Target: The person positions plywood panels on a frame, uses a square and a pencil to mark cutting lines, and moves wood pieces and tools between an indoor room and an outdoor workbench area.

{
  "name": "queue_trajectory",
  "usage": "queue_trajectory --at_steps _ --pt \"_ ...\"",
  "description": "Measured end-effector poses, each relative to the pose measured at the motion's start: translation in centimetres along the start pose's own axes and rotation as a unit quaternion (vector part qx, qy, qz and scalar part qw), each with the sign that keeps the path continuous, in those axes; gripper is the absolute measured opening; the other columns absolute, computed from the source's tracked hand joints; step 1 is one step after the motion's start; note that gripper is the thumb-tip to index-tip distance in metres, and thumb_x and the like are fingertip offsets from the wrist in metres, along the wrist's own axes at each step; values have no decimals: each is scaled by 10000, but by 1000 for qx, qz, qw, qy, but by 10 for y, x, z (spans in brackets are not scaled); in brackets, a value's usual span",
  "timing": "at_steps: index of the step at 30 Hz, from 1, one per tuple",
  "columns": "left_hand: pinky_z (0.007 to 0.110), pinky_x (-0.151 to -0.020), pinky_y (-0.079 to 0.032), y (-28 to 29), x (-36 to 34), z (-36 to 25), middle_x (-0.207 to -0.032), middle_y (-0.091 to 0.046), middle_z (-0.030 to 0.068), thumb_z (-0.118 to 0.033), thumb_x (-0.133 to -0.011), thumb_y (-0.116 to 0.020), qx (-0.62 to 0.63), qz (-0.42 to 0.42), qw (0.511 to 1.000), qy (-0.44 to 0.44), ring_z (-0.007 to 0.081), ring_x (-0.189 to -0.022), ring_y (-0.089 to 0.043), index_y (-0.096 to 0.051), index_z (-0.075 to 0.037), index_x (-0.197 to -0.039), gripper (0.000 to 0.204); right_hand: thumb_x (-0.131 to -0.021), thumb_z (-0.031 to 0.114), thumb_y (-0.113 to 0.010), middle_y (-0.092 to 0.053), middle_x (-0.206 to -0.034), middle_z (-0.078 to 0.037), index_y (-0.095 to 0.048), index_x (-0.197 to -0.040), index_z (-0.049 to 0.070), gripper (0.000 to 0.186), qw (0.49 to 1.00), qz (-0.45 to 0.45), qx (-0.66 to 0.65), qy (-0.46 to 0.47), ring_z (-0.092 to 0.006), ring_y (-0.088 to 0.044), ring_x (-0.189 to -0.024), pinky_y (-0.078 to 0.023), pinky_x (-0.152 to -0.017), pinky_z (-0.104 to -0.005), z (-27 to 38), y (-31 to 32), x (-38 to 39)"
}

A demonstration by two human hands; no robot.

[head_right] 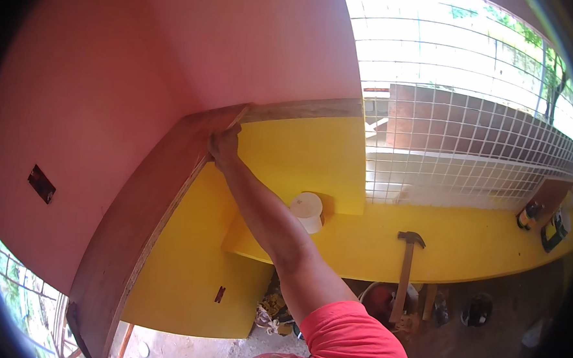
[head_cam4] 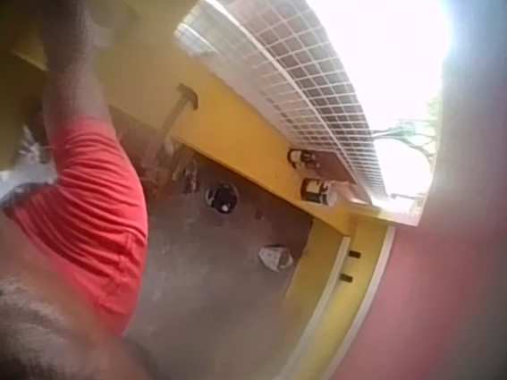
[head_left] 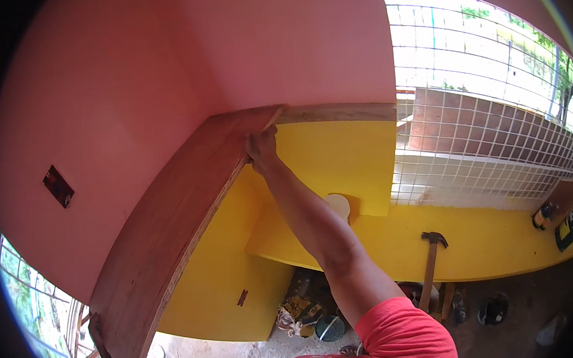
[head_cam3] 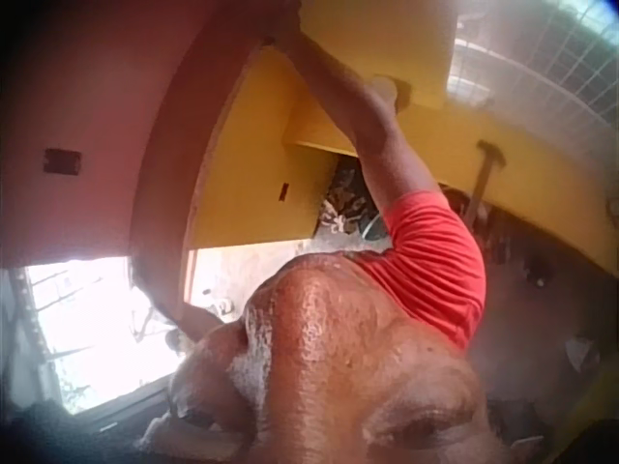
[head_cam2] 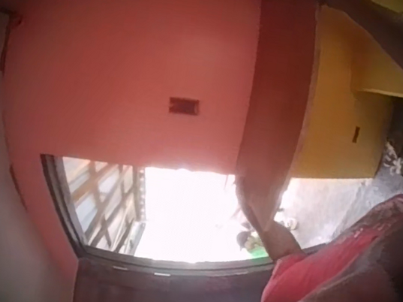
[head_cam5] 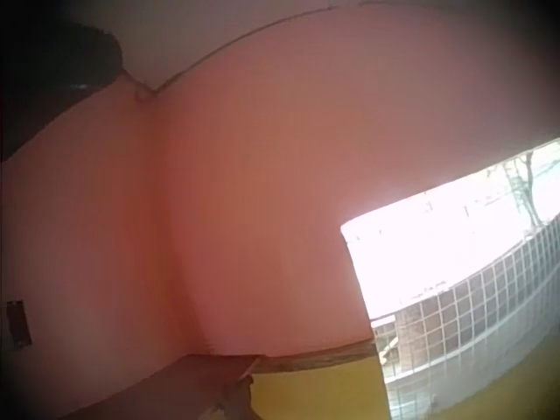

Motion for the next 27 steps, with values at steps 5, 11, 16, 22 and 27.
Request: queue_trajectory --at_steps 5,11,16,22,27 --pt "312 -909 -405 19 4 -2 -1110 -536 92 -343 -906 -430 -23 -10 1000 -2 220 -1092 -506 -506 -22 -1193 438 -836 168 -522 -443 -845 -103 -322 -1034 56 302 996 37 -86 -2 -195 -495 -664 -412 -453 -346 12 -24 13" --pt "312 -898 -415 15 0 -1 -1082 -546 92 -332 -913 -418 -33 28 999 -6 221 -1078 -517 -506 -19 -1185 424 -781 172 -591 -408 -871 -113 -302 -1028 23 408 989 -26 -132 -58 -165 -459 -642 -359 -382 -304 50 22 43" --pt "313 -881 -424 29 -4 -1 -1056 -555 95 -349 -918 -401 -39 31 999 -13 220 -1050 -529 -503 -18 -1191 441 -798 178 -529 -460 -852 -169 -381 -929 -50 301 994 -47 -103 -4 -194 -491 -657 -445 -519 -340 62 17 57" --pt "321 -829 -440 61 -50 23 -1013 -572 112 -498 -918 -350 -44 -40 997 -40 206 -940 -559 -480 -24 -1259 598 -825 232 -556 -470 -1020 -216 -399 -1103 -43 421 858 20 257 444 -308 -479 -859 -409 -699 -452 53 26 13" --pt "285 -572 -419 128 -36 54 -914 -599 134 -670 -877 -205 -118 -116 984 -59 141 -661 -504 -348 -34 -1363 813 -847 276 -579 -479 -1159 -256 -415 -1248 -37 535 642 -61 355 677 -402 -468 -1027 -379 -849 -545 23 15 20"
Point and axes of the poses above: each hand's wrist, its own x-axis away from the middle knuckle, its own y-axis out of the back of the hand, z = x × y, the point moved 9 cm from there along -x, towards the middle knuckle
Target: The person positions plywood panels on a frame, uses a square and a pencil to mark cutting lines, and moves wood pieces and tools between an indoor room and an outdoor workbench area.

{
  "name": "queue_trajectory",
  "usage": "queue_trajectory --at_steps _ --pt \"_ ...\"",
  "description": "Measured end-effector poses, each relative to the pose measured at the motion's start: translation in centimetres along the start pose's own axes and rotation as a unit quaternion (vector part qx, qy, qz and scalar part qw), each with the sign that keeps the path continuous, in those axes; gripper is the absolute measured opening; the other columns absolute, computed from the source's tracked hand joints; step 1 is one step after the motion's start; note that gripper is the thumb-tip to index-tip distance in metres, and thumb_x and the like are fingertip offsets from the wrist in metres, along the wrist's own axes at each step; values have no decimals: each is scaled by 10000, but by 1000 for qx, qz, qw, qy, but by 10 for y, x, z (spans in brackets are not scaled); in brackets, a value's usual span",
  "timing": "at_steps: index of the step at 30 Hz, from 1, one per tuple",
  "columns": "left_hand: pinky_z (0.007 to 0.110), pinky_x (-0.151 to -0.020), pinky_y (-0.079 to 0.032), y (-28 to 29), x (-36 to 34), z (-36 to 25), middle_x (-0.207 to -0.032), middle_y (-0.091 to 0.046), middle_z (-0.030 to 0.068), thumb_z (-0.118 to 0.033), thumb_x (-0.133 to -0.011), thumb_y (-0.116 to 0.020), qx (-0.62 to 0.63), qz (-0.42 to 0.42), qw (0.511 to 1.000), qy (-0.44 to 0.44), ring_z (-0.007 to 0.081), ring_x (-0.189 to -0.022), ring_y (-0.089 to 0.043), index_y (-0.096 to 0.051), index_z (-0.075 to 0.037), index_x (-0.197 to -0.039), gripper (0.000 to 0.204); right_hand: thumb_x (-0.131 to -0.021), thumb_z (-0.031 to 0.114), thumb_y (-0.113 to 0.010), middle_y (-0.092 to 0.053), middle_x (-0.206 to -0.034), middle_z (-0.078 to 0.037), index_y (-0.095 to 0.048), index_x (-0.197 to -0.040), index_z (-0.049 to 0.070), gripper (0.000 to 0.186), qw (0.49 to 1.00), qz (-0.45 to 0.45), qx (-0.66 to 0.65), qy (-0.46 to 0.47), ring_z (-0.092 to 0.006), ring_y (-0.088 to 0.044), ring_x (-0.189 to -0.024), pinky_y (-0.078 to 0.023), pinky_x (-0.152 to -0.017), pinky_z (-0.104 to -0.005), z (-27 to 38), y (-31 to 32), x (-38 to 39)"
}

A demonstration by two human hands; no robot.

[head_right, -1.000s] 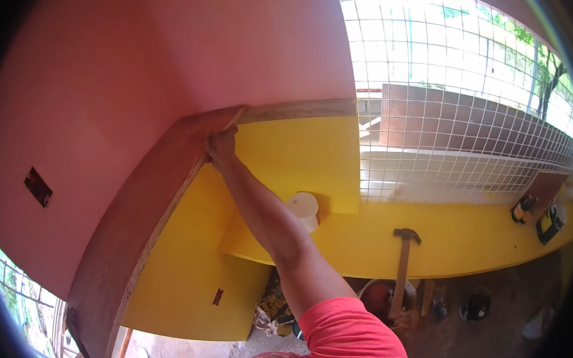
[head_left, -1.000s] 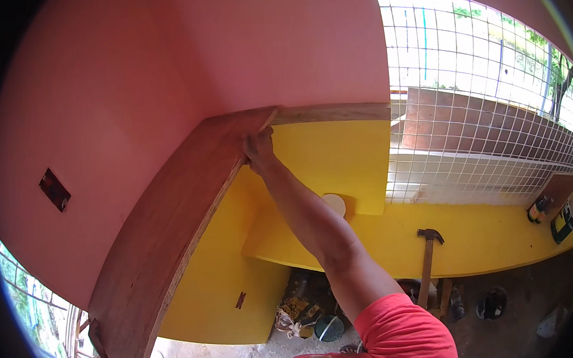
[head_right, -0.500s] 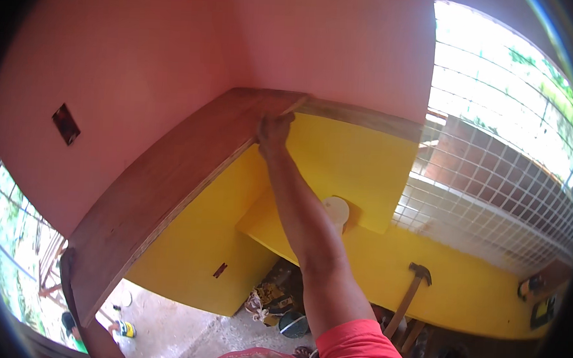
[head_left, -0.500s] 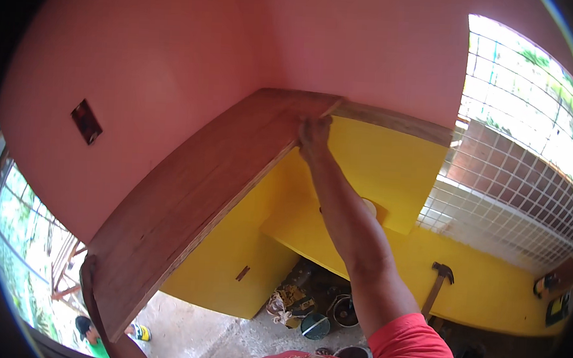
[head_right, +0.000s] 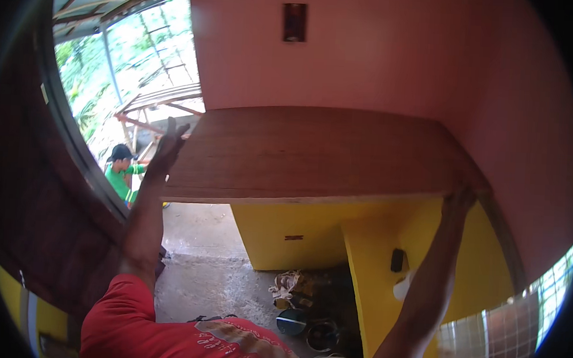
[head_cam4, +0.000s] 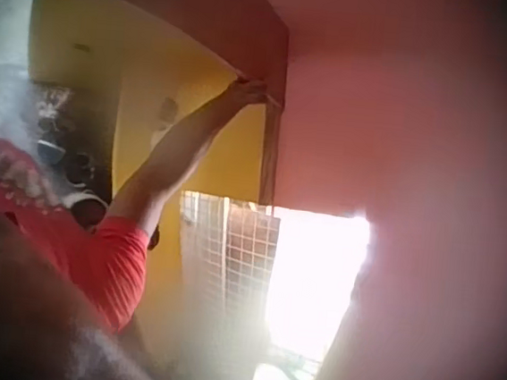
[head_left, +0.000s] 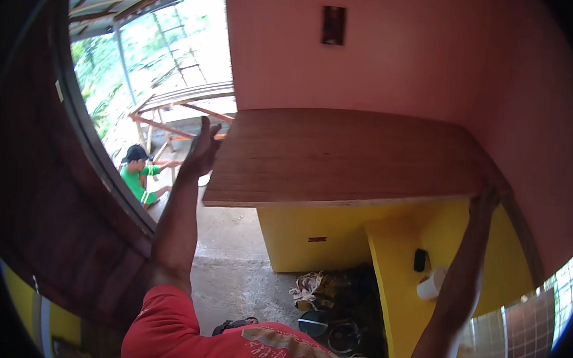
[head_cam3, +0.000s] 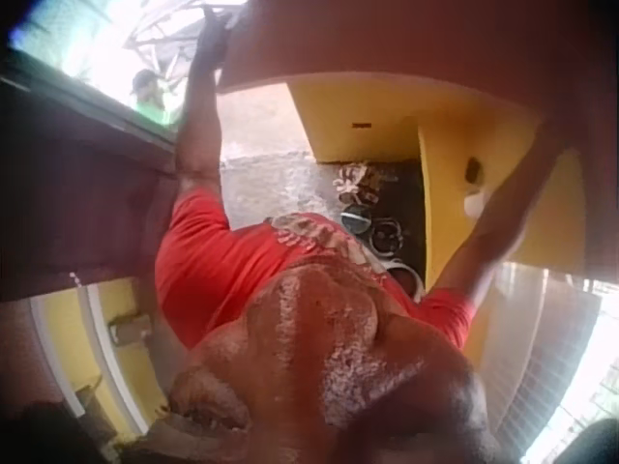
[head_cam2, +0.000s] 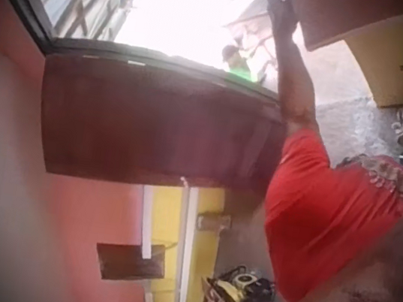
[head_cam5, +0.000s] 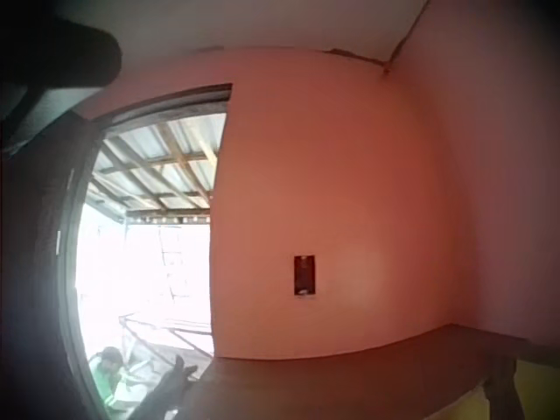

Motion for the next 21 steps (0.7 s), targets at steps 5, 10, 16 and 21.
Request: queue_trajectory --at_steps 5,10,16,21 --pt "307 -585 -456 -5 59 44 -995 -617 169 -729 -833 -155 252 46 957 134 186 -701 -580 -222 -98 -1423 866 -721 196 -630 -524 -1029 -310 -499 -1130 -79 510 999 25 17 19 -487 -501 -871 -406 -802 -561 -18 -4 11" --pt "327 -644 -485 -7 112 51 -1037 -620 181 -751 -806 -146 303 77 942 119 212 -773 -615 -171 -86 -1433 915 -746 239 -645 -524 -1009 -300 -495 -1113 -73 505 993 71 -93 13 -467 -511 -833 -426 -753 -535 -2 -2 -16" --pt "318 -639 -493 -19 143 37 -1062 -605 183 -800 -758 -175 309 160 935 75 207 -805 -625 -147 -59 -1433 1002 -817 297 -612 -505 -979 -282 -484 -1110 -62 481 995 -38 -32 83 -439 -502 -799 -430 -696 -499 3 14 -19" --pt "343 -671 -498 -26 138 18 -1061 -603 186 -801 -755 -188 313 202 927 40 218 -844 -630 -96 -34 -1433 1027 -839 373 -592 -446 -1107 -249 -403 -1213 -20 575 991 38 -95 -92 -387 -459 -971 -418 -755 -499 -20 37 -39"
Point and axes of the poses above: each hand's wrist, its own x-axis away from the middle knuckle, its own y-axis out of the back of the hand, z = x × y, the point moved 9 cm from there along -x, towards the middle knuckle
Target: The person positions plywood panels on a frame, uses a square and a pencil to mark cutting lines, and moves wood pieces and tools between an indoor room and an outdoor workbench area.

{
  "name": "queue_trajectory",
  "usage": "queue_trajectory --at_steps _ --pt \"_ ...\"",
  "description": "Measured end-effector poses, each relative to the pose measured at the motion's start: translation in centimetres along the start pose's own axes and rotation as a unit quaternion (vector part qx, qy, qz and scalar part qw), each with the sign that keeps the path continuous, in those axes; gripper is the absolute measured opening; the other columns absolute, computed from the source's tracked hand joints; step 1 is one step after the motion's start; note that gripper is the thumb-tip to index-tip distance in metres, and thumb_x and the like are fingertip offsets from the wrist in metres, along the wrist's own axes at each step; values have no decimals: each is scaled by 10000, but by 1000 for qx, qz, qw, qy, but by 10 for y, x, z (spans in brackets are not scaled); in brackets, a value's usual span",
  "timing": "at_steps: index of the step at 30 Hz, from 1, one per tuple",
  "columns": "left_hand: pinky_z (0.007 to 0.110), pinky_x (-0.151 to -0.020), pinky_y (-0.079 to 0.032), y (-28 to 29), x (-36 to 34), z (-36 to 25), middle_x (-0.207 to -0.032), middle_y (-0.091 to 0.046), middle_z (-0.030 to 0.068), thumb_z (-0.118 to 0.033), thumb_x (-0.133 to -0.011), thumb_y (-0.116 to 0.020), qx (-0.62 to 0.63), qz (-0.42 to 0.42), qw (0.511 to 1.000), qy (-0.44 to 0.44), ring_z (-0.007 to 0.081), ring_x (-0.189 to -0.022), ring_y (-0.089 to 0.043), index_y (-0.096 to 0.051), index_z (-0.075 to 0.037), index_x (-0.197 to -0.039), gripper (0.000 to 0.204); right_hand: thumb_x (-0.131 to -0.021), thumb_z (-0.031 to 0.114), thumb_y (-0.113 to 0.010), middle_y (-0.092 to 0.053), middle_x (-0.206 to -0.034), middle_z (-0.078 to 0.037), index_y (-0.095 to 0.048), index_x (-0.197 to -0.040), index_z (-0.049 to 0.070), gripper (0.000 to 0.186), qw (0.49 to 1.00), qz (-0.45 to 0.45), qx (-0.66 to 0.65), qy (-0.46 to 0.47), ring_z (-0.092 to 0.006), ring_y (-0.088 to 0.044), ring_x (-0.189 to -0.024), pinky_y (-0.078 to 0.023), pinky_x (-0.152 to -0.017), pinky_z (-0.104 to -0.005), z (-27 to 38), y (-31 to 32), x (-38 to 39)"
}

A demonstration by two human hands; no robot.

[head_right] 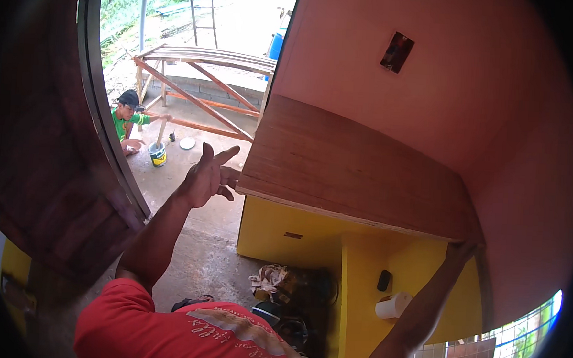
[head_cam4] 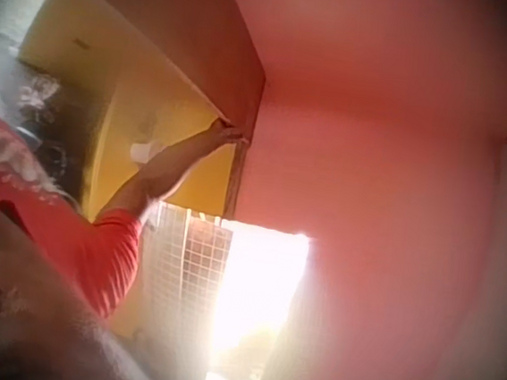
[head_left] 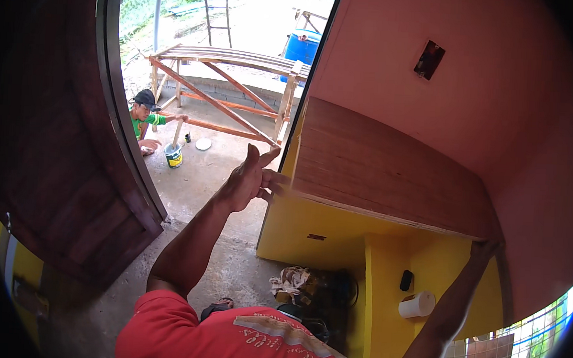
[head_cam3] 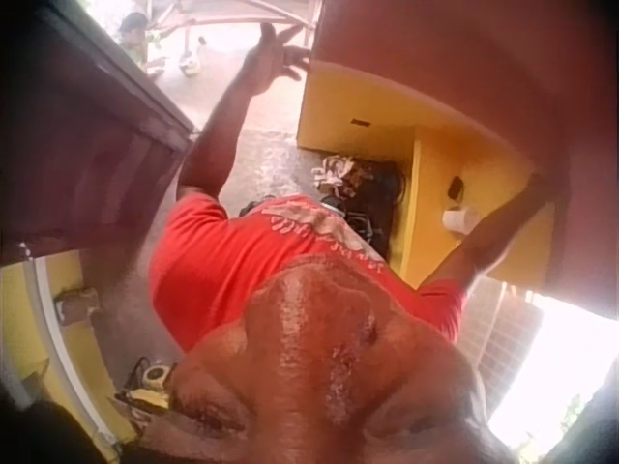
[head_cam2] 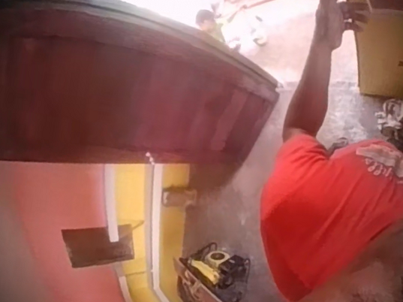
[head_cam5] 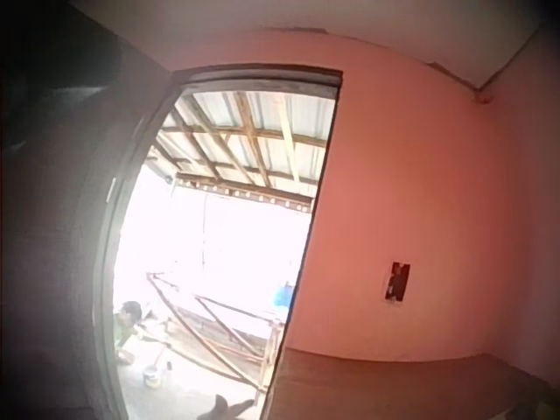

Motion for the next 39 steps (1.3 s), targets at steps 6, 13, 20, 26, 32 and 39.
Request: queue_trajectory --at_steps 6,13,20,26,32,39 --pt "374 -710 -496 0 -4 2 -1089 -592 187 -793 -751 -296 95 37 995 -2 240 -891 -621 -133 -37 -1426 1027 -830 444 -592 -337 -1325 -214 -282 -1351 25 737 894 -75 -253 -363 -350 -363 -1227 -377 -951 -509 196 120 -22" --pt "392 -840 -493 -49 -45 -26 -1133 -559 165 -446 -904 -463 283 -15 953 -105 267 -993 -592 -357 -43 -1321 589 -796 207 -571 -526 -1141 -171 -477 -1218 42 463 981 52 -45 182 -339 -494 -1096 -400 -927 -486 361 116 -84" --pt "386 -834 -512 -76 -32 -53 -1092 -573 162 -173 -868 -482 257 90 960 -60 263 -994 -593 -401 46 -1239 439 -659 24 -541 -623 -716 -115 -635 -873 27 233 972 9 -114 207 -311 -617 -693 -488 -594 -385 350 122 -90" --pt "340 -747 -525 -135 6 -232 -1068 -575 131 -429 -929 -450 240 218 929 -178 219 -936 -607 -398 -27 -1264 526 -762 332 -705 -663 -835 -139 -648 -921 -11 382 990 68 -53 -108 -285 -648 -780 -501 -696 -345 357 206 -182" --pt "414 -974 -391 -67 -29 -57 -1234 -514 229 -467 -848 -550 -282 73 915 -279 336 -1135 -513 -387 50 -1300 706 -667 136 -755 -648 -910 -106 -621 -999 -23 391 923 -127 -307 -194 -194 -598 -868 -468 -787 -303 334 287 -231" --pt "358 -948 -412 -56 -9 189 -1257 -482 239 -416 -808 -605 -99 87 991 -34 300 -1160 -491 -362 33 -1311 717 -781 161 -670 -507 -1214 -142 -445 -1256 -1 550 708 -126 -559 -413 -308 -499 -1109 -438 -936 -487 290 277 -162"
Point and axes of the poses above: each hand's wrist, its own x-axis away from the middle knuckle, its own y-axis out of the back of the hand, z = x × y, the point moved 9 cm from there along -x, towards the middle knuckle
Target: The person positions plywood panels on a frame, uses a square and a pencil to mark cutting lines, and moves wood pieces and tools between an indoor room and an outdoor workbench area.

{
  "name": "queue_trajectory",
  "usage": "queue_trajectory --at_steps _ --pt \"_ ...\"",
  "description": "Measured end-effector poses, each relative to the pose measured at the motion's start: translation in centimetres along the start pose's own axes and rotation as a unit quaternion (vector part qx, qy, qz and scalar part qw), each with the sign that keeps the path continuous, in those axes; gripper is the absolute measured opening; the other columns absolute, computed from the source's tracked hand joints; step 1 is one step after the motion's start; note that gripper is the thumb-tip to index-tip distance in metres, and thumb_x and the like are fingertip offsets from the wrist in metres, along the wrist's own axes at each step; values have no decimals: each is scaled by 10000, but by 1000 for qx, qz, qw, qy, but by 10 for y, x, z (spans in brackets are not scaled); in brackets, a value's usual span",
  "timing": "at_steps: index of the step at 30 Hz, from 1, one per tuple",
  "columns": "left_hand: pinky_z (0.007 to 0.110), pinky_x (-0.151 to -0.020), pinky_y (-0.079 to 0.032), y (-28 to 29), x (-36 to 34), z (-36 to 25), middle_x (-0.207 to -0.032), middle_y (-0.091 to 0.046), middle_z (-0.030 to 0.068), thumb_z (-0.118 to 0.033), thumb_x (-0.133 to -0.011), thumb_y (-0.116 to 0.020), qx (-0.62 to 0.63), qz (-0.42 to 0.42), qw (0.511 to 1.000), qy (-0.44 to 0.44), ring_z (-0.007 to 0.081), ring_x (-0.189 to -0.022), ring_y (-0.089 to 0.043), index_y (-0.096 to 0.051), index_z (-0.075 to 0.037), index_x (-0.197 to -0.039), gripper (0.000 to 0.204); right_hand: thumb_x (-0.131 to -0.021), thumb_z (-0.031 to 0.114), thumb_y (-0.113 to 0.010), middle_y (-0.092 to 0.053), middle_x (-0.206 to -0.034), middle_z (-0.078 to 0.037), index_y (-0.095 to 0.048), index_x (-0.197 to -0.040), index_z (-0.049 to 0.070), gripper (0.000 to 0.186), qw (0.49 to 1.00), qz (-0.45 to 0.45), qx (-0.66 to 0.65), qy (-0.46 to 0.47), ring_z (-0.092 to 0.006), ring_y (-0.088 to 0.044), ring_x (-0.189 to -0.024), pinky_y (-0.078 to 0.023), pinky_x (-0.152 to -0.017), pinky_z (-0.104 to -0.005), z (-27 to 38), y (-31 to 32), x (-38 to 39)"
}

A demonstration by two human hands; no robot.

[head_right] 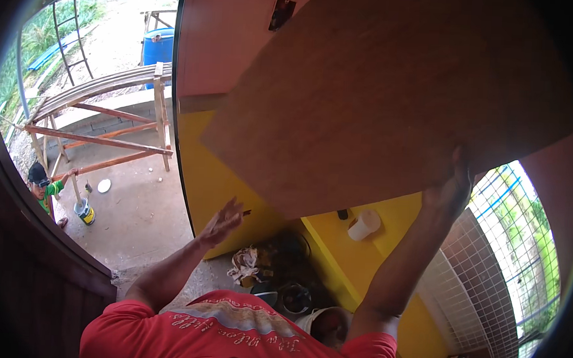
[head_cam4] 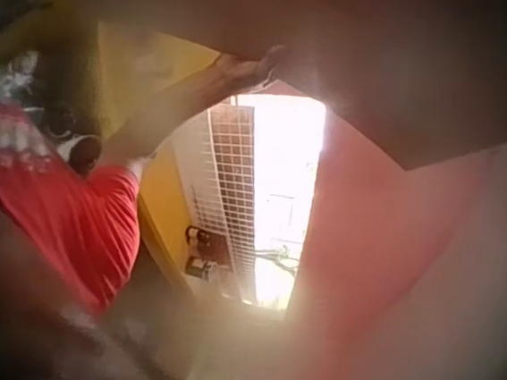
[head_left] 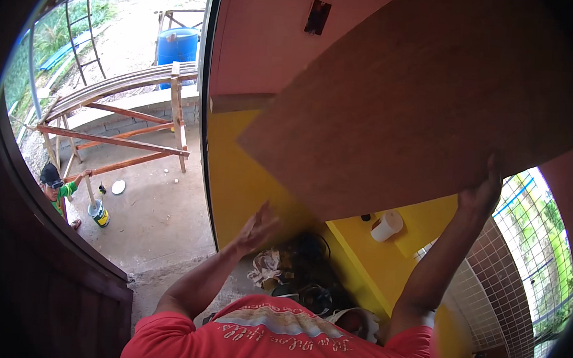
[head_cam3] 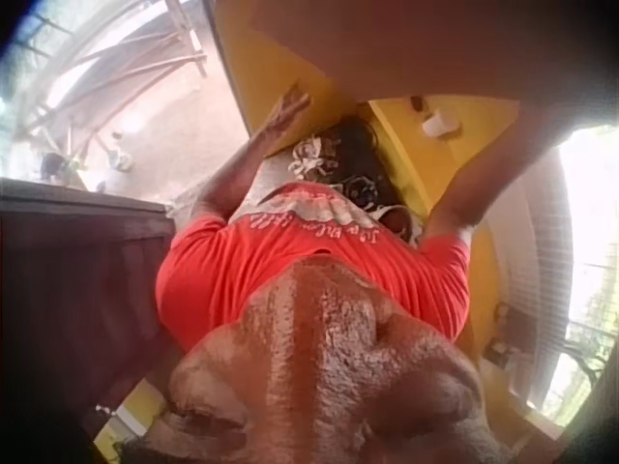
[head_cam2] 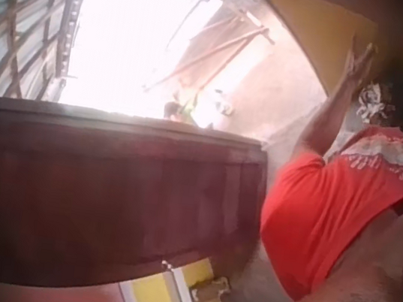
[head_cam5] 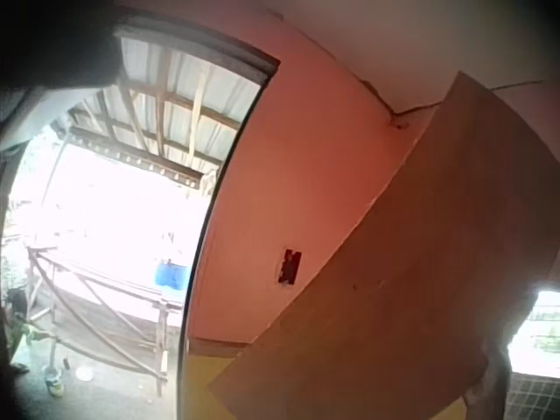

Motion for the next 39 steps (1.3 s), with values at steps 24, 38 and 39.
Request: queue_trajectory --at_steps 24,38,39 --pt "228 -514 -438 76 -4 -227 -719 -559 11 -264 -877 -560 155 -119 981 10 61 -626 -529 -596 7 -846 275 -910 122 -415 -444 -1224 -183 -303 -1305 -33 439 964 -23 -105 -241 -287 -539 -1070 -522 -875 -401 -203 14 31" --pt "298 -600 -403 92 -42 -182 -755 -535 74 -458 -799 -604 23 -168 985 41 123 -690 -495 -576 24 -848 485 -900 106 -382 -435 -1244 -202 -284 -1321 -34 454 955 -1 -99 -279 -320 -511 -1105 -503 -905 -449 -257 22 18" --pt "303 -619 -401 93 -41 -181 -769 -537 82 -464 -797 -604 -6 -178 983 49 132 -714 -495 -578 25 -866 494 -901 112 -381 -434 -1246 -209 -284 -1323 -33 456 956 -1 -95 -277 -322 -499 -1120 -495 -914 -455 -259 25 17"
Point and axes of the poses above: each hand's wrist, its own x-axis away from the middle knuckle, its own y-axis out of the back of the hand, z = x × y, the point moved 9 cm from there along -x, towards the middle knuckle
